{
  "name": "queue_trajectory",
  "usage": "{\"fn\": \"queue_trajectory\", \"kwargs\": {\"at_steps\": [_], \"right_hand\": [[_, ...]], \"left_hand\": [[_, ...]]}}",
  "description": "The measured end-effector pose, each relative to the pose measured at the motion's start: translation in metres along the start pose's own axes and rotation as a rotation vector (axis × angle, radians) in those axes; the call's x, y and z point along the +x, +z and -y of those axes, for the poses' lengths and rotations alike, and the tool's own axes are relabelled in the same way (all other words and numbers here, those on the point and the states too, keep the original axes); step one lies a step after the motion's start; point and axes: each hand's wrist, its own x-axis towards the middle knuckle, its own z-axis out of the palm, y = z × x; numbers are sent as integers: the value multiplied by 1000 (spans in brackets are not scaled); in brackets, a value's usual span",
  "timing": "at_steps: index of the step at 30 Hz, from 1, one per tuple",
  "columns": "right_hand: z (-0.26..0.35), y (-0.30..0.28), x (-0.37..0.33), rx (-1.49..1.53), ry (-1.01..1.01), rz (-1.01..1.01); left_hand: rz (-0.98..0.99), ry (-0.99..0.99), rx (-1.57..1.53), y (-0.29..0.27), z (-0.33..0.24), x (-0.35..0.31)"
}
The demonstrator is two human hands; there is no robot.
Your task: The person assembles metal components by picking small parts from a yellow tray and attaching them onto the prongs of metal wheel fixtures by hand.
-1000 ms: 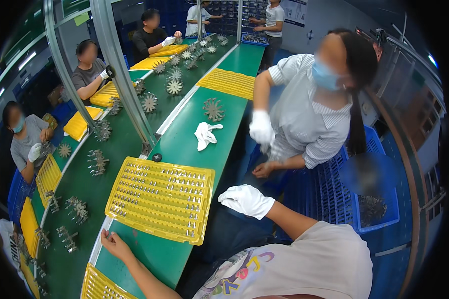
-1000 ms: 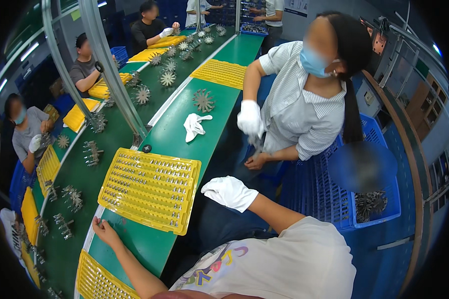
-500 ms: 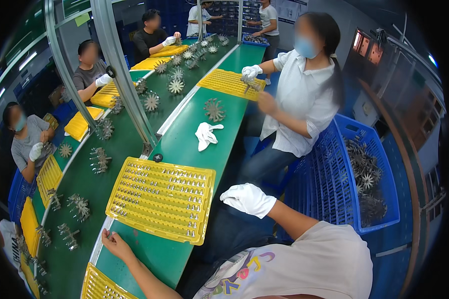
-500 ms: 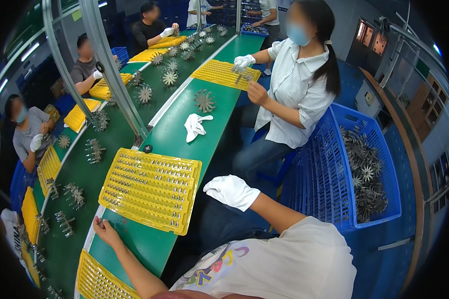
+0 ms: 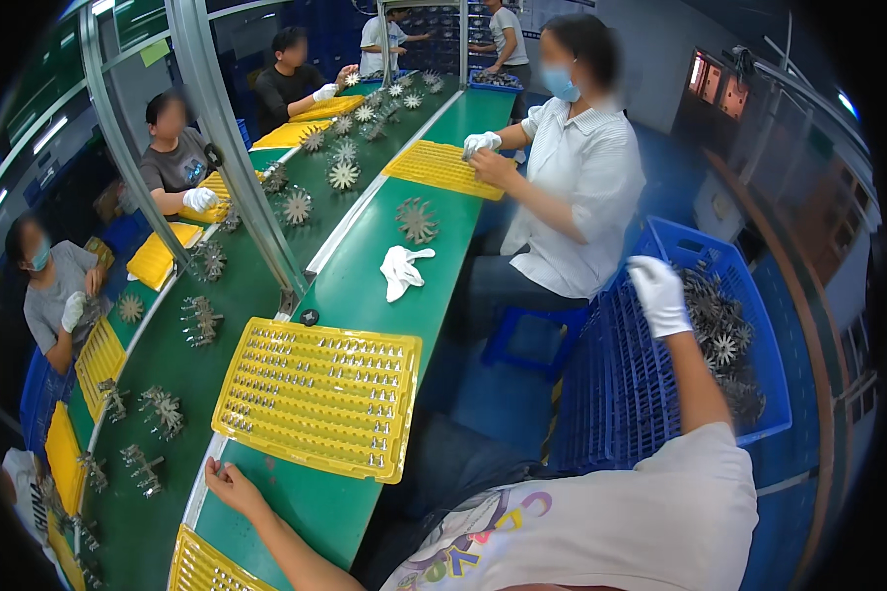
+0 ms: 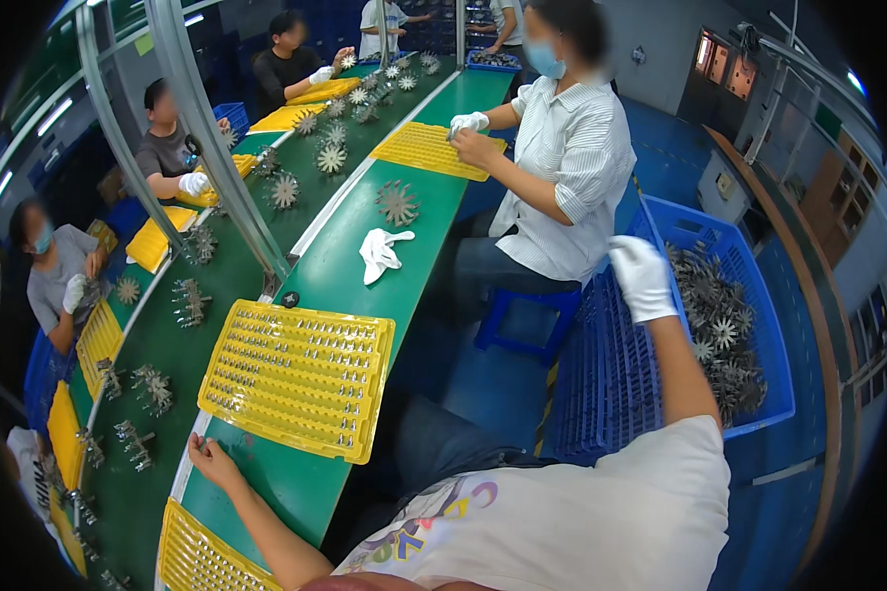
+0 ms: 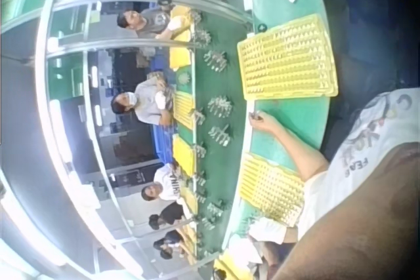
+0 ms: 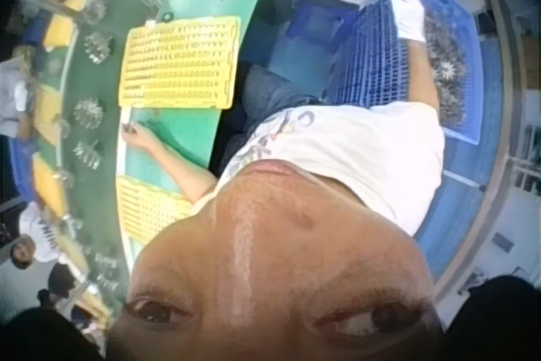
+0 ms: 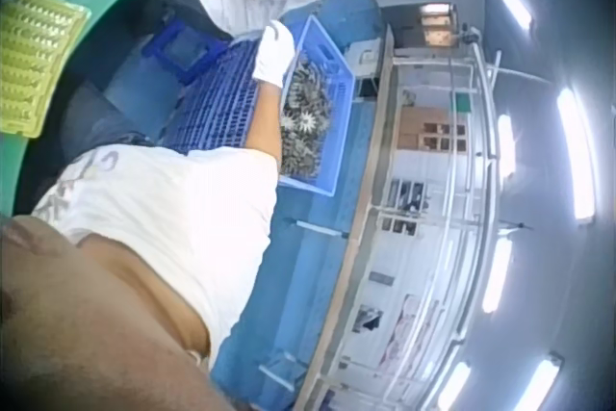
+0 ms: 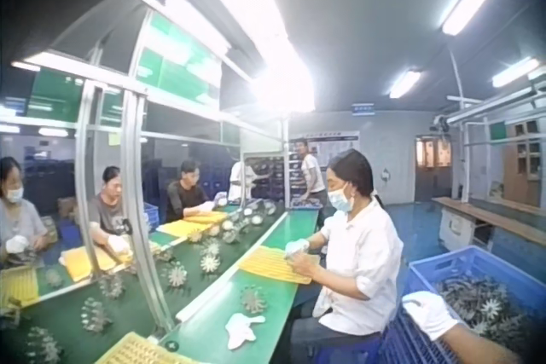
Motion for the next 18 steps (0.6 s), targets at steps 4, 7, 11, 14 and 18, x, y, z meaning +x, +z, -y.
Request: {"fn": "queue_trajectory", "kwargs": {"at_steps": [4,7,11,14,18], "right_hand": [[-177,-86,-50,-405,317,-204],[-290,-179,-138,-760,834,89],[-326,-164,-192,-831,901,672],[-344,-153,-225,-793,952,790],[-348,-170,-260,-723,1012,846]], "left_hand": [[4,18,-2,-4,-3,4],[66,15,22,19,0,4],[22,95,150,-12,17,25],[9,111,236,-9,14,28],[116,103,266,32,-1,14]]}}
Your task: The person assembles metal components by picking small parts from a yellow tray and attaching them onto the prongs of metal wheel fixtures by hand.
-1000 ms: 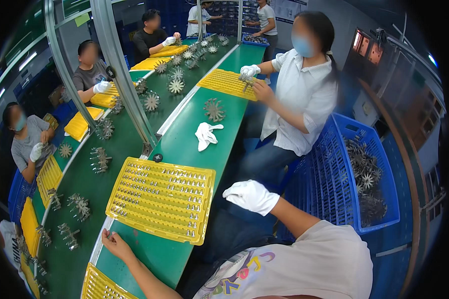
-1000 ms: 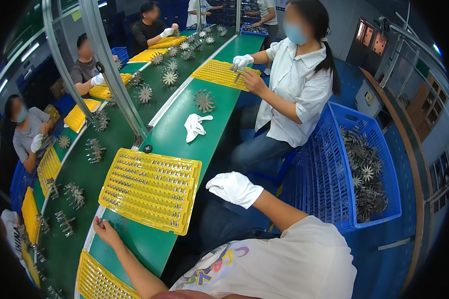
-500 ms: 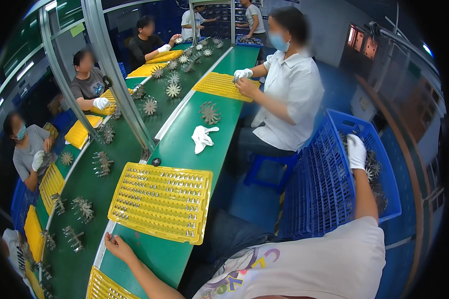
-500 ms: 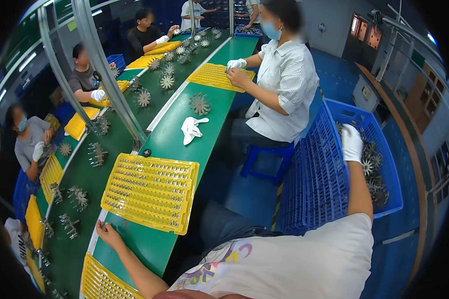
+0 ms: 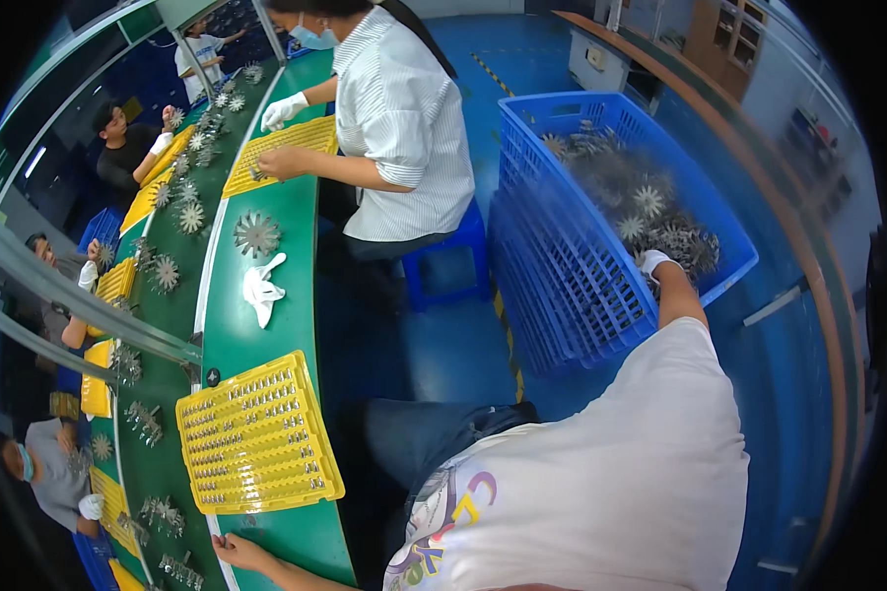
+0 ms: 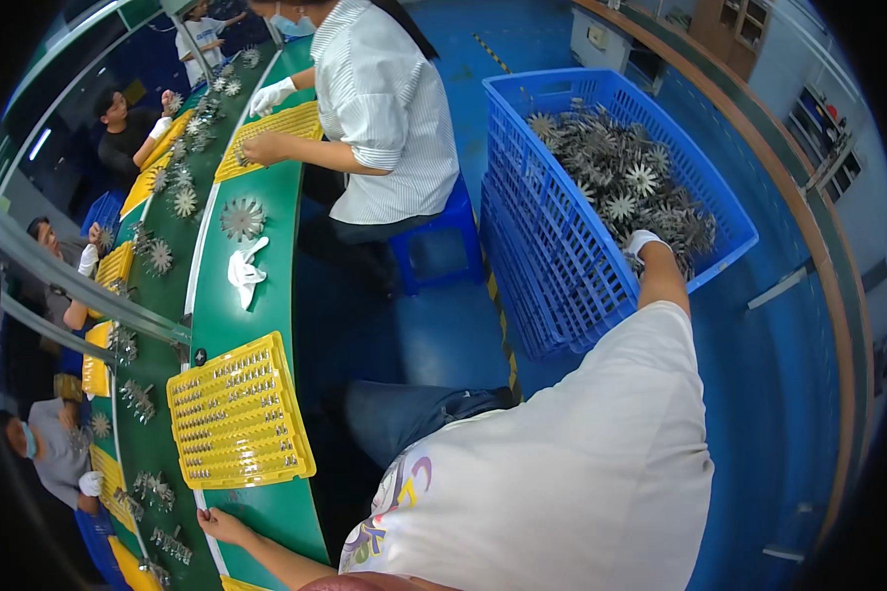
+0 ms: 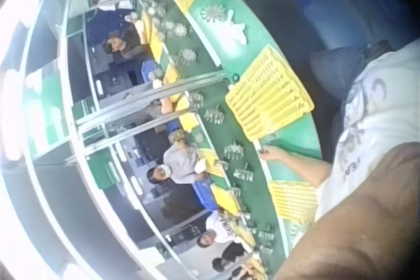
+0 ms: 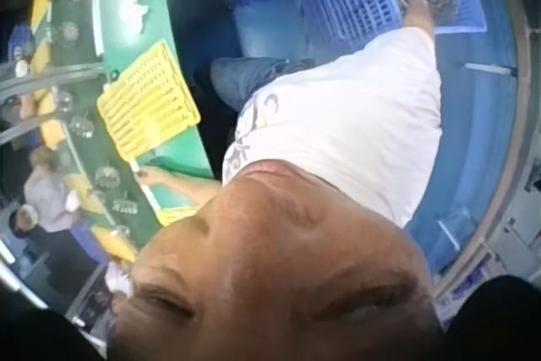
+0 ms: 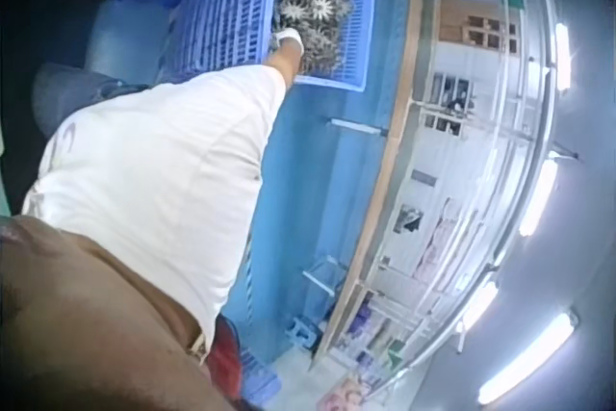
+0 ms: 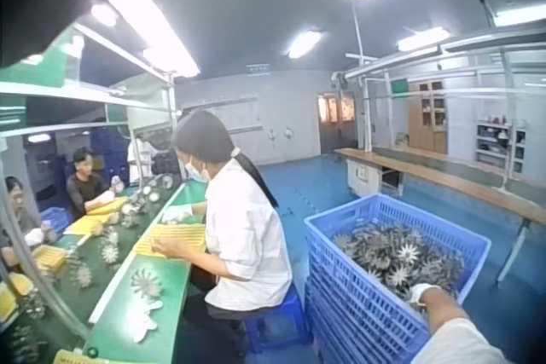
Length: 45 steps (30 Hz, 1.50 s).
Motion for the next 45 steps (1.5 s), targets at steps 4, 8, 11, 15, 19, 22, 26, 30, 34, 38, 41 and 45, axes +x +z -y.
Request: {"fn": "queue_trajectory", "kwargs": {"at_steps": [4,8,11,15,19,22,26,30,34,38,41,45], "right_hand": [[60,0,7,119,-64,-13],[26,-7,25,37,-69,113],[85,30,38,42,-171,86],[214,14,57,281,-425,48],[476,-4,15,183,-933,17],[563,-19,-26,141,-1163,-42],[575,-25,-19,122,-1307,-113],[540,-33,15,159,-1356,-186],[482,-42,42,218,-1368,-253],[418,-58,62,284,-1364,-326],[357,-74,74,321,-1346,-380],[279,-91,80,384,-1313,-458]], "left_hand": [[-45,64,100,-37,8,9],[7,39,123,-15,20,9],[-54,104,209,-63,17,21],[-43,19,259,-19,-27,-11],[-149,64,132,-13,-33,-18],[-187,72,78,-20,-35,-26],[-205,57,-5,-20,-43,-32],[-197,23,-52,-17,-44,-30],[-220,41,-44,-16,-40,-29],[-222,68,-49,-15,-38,-26],[-226,66,-41,-16,-38,-25],[-211,38,-30,-18,-38,-26]]}}
